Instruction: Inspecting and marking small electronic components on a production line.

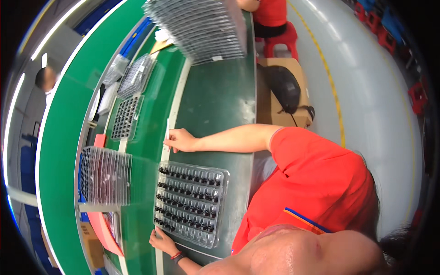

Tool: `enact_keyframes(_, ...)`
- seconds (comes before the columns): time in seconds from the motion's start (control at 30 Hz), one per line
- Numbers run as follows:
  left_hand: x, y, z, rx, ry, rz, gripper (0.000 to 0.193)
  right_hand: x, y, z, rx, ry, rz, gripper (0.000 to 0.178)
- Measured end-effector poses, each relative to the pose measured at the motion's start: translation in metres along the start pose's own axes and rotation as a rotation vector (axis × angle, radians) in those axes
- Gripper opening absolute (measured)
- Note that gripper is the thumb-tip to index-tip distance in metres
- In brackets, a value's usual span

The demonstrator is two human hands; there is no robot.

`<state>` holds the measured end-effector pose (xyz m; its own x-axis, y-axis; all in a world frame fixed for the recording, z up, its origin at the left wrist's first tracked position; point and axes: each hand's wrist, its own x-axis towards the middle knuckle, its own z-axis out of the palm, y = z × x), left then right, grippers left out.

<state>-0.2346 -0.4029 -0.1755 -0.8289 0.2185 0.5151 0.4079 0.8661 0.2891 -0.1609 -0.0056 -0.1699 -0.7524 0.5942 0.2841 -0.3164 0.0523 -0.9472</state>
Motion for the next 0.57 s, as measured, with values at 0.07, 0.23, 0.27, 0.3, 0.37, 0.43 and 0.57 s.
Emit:
enact_keyframes(0.07,0.001,0.005,0.005,-0.002,0.006,-0.023,0.039,0.005,-0.002,-0.007,-0.025,0.041,-0.033,0.020)
enact_keyframes(0.23,0.008,0.006,0.002,0.008,-0.041,-0.015,0.040,0.006,-0.006,-0.016,-0.081,0.137,-0.043,0.021)
enact_keyframes(0.27,0.009,-0.003,0.004,0.009,-0.029,-0.018,0.040,0.007,-0.005,-0.016,-0.097,0.148,-0.043,0.021)
enact_keyframes(0.3,0.011,-0.006,0.005,0.006,-0.017,-0.017,0.041,0.007,-0.004,-0.018,-0.107,0.151,-0.046,0.021)
enact_keyframes(0.37,0.011,-0.009,0.007,-0.005,-0.004,0.002,0.041,0.007,-0.003,-0.022,-0.115,0.163,-0.044,0.020)
enact_keyframes(0.43,0.011,-0.011,0.007,0.042,0.021,0.022,0.041,0.008,-0.001,-0.025,-0.130,0.159,-0.048,0.020)
enact_keyframes(0.57,0.008,-0.002,0.001,0.030,-0.002,0.018,0.040,0.009,-0.001,-0.026,-0.157,0.142,-0.040,0.023)
